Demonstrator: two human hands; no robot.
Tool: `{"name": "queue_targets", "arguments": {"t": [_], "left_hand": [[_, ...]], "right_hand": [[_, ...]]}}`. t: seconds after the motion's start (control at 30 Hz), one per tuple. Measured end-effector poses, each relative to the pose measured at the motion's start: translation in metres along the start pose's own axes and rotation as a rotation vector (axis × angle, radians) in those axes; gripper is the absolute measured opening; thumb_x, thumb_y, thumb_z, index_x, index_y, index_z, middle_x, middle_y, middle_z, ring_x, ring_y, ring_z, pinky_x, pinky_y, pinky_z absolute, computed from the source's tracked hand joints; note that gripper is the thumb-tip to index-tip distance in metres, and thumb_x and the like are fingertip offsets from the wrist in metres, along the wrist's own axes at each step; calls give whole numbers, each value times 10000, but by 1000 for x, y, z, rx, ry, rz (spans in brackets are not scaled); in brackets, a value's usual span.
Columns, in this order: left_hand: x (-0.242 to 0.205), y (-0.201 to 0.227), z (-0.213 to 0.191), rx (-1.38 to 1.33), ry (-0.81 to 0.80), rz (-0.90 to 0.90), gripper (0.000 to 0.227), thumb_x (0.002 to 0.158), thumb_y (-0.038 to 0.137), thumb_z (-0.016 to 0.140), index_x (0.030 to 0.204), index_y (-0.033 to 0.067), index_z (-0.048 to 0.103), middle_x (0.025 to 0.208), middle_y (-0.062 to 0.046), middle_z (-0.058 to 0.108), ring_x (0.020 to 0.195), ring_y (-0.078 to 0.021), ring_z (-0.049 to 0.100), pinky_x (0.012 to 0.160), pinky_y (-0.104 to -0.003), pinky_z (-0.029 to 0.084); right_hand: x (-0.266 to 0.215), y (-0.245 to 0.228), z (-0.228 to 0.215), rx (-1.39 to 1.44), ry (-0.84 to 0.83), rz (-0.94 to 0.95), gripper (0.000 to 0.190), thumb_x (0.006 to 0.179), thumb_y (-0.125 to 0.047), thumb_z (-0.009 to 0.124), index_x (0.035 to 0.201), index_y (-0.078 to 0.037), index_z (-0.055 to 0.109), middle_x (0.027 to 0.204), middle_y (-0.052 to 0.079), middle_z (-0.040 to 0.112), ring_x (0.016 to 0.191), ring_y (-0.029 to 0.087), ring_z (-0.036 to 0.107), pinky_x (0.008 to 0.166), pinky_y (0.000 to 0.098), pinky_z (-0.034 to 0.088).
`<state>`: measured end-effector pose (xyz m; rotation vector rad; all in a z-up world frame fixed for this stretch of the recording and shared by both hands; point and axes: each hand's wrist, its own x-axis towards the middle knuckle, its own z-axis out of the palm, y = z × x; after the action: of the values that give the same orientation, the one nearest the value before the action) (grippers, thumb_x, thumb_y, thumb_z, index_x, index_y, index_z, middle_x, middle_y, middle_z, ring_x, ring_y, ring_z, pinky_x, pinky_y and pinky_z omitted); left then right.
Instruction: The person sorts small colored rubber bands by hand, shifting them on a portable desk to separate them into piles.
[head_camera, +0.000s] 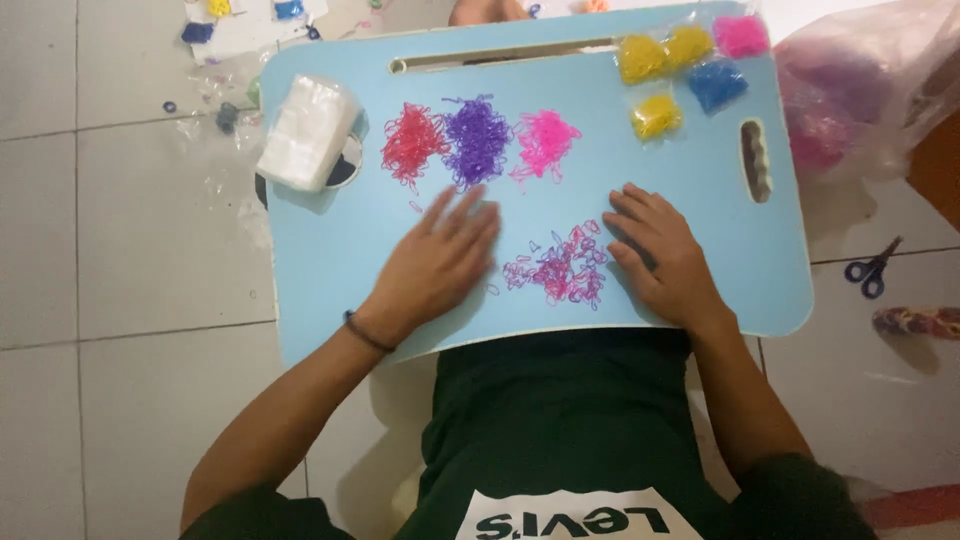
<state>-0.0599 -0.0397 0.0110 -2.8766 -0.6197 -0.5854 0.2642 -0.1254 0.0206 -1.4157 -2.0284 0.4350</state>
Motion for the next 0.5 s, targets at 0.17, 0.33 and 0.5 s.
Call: {"name": "queue_targets", "arguments": {"t": [0.17,0.33,0.5], "left_hand": [[-32,-19,-14,103,9,-151,270,1044,179,626,1291,89,688,1316,-159,690,1423,-374,499,1224,-598,285],[-19,-42,-17,209,148,-233,108,1005,99,767,1109,124,776,1171,-96,768,1363,-335,589,1233,-636,252],[0,-44,-39,-141,151,-438,286,1012,205,754,1284,140,694,1273,-130,688,1311,-359,595,1134,-594,414]], "right_hand": [[0,0,1,-17,19,2,392,1101,-316,541,1340,-36,677,1479,210,598,1461,377,477,1275,516,260],[3,-4,-1,-25,52,-19,353,1092,-290,575,1326,-55,698,1478,176,618,1466,355,486,1286,488,269],[5,-7,-4,10,16,1,367,1087,-295,567,1320,-39,691,1456,208,617,1458,366,488,1284,506,258]]}}
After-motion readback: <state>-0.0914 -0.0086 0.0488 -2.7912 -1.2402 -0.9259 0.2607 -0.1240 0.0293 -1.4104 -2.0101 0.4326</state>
